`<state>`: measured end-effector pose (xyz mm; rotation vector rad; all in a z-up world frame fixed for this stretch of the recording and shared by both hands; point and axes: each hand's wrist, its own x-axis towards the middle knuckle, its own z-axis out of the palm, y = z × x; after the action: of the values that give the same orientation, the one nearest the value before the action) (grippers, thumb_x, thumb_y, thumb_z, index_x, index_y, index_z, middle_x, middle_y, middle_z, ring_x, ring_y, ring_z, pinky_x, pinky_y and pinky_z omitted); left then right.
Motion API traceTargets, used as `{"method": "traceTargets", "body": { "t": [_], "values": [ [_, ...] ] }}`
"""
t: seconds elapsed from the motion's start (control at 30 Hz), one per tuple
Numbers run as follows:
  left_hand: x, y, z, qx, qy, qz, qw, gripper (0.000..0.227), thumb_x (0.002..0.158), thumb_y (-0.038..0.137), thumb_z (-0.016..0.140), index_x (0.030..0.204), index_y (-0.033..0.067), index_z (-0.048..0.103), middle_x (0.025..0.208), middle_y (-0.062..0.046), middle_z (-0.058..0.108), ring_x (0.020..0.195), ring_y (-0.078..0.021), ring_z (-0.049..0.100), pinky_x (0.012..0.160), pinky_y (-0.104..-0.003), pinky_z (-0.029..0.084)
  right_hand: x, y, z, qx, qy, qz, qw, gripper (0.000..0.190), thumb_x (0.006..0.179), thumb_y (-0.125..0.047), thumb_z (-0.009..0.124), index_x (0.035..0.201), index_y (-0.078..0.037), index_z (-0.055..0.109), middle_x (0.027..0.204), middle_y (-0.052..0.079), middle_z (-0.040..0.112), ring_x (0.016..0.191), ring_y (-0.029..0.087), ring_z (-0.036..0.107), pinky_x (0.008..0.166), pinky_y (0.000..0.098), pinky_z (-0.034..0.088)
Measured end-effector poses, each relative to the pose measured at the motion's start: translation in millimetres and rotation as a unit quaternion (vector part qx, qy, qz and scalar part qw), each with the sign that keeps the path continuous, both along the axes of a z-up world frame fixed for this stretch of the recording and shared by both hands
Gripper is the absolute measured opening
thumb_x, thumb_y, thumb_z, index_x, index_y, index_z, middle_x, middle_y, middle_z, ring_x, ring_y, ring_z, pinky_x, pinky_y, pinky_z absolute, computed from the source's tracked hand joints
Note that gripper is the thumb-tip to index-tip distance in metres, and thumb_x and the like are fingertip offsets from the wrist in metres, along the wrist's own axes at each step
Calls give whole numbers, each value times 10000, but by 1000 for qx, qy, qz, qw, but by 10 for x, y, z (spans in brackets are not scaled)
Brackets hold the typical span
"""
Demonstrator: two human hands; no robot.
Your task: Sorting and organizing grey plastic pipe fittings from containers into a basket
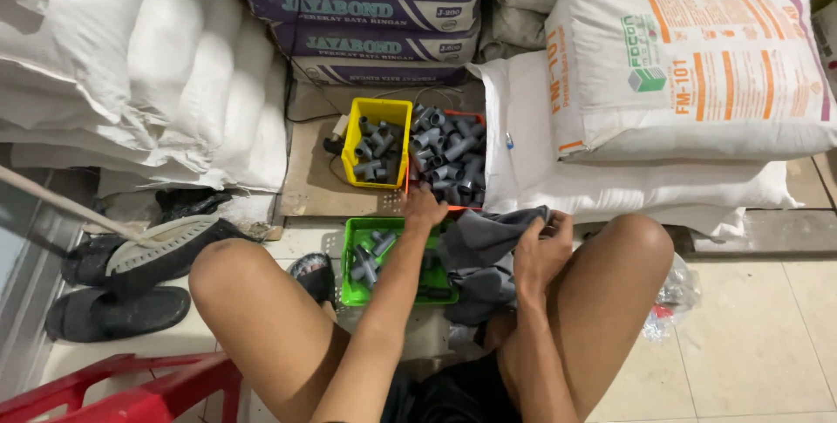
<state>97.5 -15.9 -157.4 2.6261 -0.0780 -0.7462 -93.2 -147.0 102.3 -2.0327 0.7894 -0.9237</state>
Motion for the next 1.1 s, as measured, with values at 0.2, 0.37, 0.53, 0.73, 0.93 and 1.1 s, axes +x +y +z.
{"method": "traceTargets", "body": {
  "t": [0.2, 0.37, 0.53, 0.73, 0.93, 1.1],
  "values": [
    [51, -42, 232, 107, -18, -32, 994, 680, 965, 451, 433, 1497, 29, 407, 1310, -179, 651, 1308, -319, 551, 1139, -558, 209, 16, -55, -143, 31, 38, 10, 999, 159, 845, -53, 615, 1001, -54, 651, 854, 191, 686, 820, 412, 699, 733, 482, 535],
    [135, -151, -4, 69, -56, 49, 995, 391, 892, 373, 659, 1121, 56, 656, 1034, -127, 741, 1038, -292, 706, 951, -488, 450, 67, -116, -281, 76, 101, -6, 992, 154, 834, -147, 651, 986, -133, 663, 850, 84, 716, 820, 316, 716, 738, 463, 536],
    [30, -13, 369, 12, -54, 89, 995, 218, 869, 234, 735, 990, 57, 775, 967, -136, 755, 1021, -327, 719, 898, -480, 459, 5, -4, -115, 99, 99, 52, 989, 182, 901, -66, 591, 1068, -109, 649, 915, 129, 707, 882, 365, 708, 759, 551, 549],
    [-48, 3, 902, 37, -42, 51, 997, 355, 835, 307, 799, 1072, 45, 758, 1229, -167, 680, 1300, -334, 473, 1139, -578, 212, 11, 2, -137, 106, 145, 68, 981, 196, 905, -80, 591, 1095, -105, 632, 970, 121, 705, 933, 362, 716, 785, 578, 562],
    [88, -59, 737, 79, 13, 59, 995, 377, 847, 178, 755, 1205, 73, 700, 1466, -127, 555, 1480, -310, 301, 1232, -586, 53, 86, -84, -304, 111, 90, 101, 985, 149, 949, -50, 593, 1092, -42, 631, 919, 208, 692, 899, 427, 718, 699, 589, 562],
    [154, -24, 780, 91, 32, 16, 995, 407, 852, 205, 746, 1235, 75, 702, 1453, -156, 568, 1482, -333, 296, 1241, -574, 3, 189, -221, -660, 189, 52, 89, 977, 150, 925, -100, 663, 1062, -41, 675, 860, 185, 734, 748, 264, 710, 641, 406, 588]
  ]
}}
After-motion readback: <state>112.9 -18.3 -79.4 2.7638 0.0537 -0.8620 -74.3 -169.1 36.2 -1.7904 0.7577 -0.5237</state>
